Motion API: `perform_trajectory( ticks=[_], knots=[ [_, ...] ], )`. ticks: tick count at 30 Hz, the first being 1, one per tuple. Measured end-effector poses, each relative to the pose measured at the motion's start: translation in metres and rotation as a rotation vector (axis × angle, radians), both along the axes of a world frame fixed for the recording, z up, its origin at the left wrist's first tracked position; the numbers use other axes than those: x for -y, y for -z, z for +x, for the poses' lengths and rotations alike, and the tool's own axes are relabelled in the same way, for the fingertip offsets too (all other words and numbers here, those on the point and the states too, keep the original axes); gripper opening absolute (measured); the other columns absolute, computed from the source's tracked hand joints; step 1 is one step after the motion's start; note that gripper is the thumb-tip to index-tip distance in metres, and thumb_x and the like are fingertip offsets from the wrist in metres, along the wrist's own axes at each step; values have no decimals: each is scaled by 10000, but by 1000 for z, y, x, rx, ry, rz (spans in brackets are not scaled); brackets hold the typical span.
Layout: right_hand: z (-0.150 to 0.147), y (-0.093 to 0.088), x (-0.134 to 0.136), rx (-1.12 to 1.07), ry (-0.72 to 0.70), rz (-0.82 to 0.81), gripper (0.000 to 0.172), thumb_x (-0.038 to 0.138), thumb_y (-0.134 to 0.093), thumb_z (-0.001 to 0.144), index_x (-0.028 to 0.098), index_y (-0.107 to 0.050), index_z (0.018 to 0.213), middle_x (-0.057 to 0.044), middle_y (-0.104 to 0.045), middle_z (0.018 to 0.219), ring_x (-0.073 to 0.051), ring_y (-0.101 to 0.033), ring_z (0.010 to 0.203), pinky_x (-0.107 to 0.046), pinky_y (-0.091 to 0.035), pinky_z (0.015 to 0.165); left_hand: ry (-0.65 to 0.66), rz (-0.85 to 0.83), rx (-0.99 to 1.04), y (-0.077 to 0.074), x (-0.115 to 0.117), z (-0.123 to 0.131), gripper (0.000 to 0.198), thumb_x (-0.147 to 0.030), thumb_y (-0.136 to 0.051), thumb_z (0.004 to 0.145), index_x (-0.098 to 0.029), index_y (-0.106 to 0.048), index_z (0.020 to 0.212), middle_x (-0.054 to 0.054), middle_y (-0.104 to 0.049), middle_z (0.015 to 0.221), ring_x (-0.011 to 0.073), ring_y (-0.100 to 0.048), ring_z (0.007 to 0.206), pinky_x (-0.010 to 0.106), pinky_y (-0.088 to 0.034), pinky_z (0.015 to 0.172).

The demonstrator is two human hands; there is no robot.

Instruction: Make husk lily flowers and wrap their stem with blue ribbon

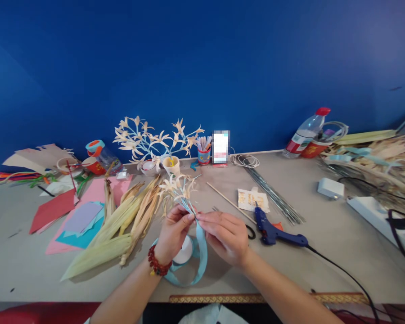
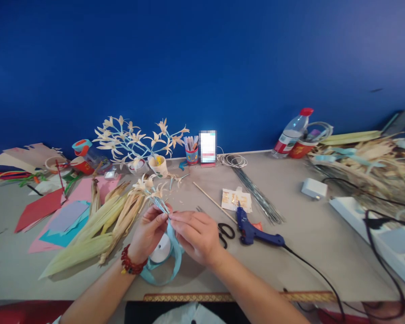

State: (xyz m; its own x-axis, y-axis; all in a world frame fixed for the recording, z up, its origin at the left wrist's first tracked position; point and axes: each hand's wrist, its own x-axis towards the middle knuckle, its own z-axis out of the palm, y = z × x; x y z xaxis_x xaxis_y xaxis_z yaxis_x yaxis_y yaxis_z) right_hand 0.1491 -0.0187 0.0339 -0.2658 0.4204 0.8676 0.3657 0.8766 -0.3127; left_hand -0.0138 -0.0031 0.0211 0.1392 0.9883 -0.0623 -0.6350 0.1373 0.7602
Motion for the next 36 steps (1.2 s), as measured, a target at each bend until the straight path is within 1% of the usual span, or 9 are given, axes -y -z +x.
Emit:
perform_trajectory(
  ticks=[5, 11, 15, 19, 22, 27, 29, 32, 36],
  knots=[
    [1, 0, 0, 13, -21, -2, 262, 72, -582, 863, 172, -651, 1095, -133, -761, 1042, -212, -723, 972, -350, -601, 821, 35, -20, -51, 1, 0, -3, 215, -222, -875, 612, -214, -748, 786, -4, -759, 826, 115, -683, 740, 221, -528, 709],
    [3, -1, 1, 9, -46, -2, 252, 80, -580, 858, 173, -649, 1082, -133, -763, 1019, -222, -724, 961, -357, -600, 804, 107, 86, -162, -4, -1, -8, 149, -239, -823, 688, -185, -740, 800, 10, -704, 779, 142, -656, 766, 266, -518, 761],
    [5, -2, 1, -19, -51, -23, 258, 81, -568, 862, 182, -655, 1083, -129, -767, 975, -216, -729, 906, -355, -601, 773, 77, 169, -254, -6, -2, -9, 124, -252, -818, 690, -180, -731, 742, 17, -671, 752, 161, -637, 759, 320, -526, 810],
    [5, -2, 2, -29, -72, 7, 237, 89, -593, 852, 161, -665, 1065, -145, -757, 988, -229, -720, 929, -358, -592, 776, 88, 232, -256, -7, -1, -10, 99, -262, -796, 717, -184, -736, 730, 20, -654, 742, 166, -626, 763, 371, -513, 898],
    [5, -3, 2, -25, -61, -4, 233, 106, -580, 864, 179, -661, 1069, -124, -759, 969, -215, -722, 917, -342, -588, 767, 85, 228, -271, -7, 0, -10, 85, -255, -784, 729, -187, -737, 748, 27, -662, 763, 178, -634, 788, 372, -522, 882],
    [7, -8, 1, -48, -100, -11, 253, 108, -524, 831, 209, -658, 1020, -100, -746, 920, -211, -705, 833, -360, -583, 731, 17, 186, -280, -6, 1, -11, 97, -238, -789, 716, -186, -737, 778, 24, -672, 783, 181, -648, 798, 377, -515, 903],
    [7, -10, 1, -112, -117, -57, 253, 108, -505, 821, 211, -655, 998, -89, -729, 871, -209, -689, 779, -365, -577, 702, 2, 159, -261, -6, 1, -11, 120, -248, -795, 707, -189, -737, 793, 29, -678, 803, 190, -653, 822, 373, -518, 894],
    [5, -10, 0, -180, -101, -195, 217, 115, -558, 822, 208, -644, 999, -75, -705, 843, -208, -676, 782, -361, -565, 709, 18, 155, -240, -6, 1, -10, 104, -248, -794, 708, -183, -732, 761, 31, -670, 789, 186, -651, 813, 350, -522, 863],
    [1, -3, -3, -125, -66, -317, 133, 149, -603, 857, 205, -642, 971, -75, -710, 860, -205, -679, 841, -335, -549, 745, 40, 144, -225, -4, 2, -9, 104, -240, -795, 710, -185, -734, 774, 30, -681, 798, 188, -661, 812, 312, -526, 789]
  ],
)
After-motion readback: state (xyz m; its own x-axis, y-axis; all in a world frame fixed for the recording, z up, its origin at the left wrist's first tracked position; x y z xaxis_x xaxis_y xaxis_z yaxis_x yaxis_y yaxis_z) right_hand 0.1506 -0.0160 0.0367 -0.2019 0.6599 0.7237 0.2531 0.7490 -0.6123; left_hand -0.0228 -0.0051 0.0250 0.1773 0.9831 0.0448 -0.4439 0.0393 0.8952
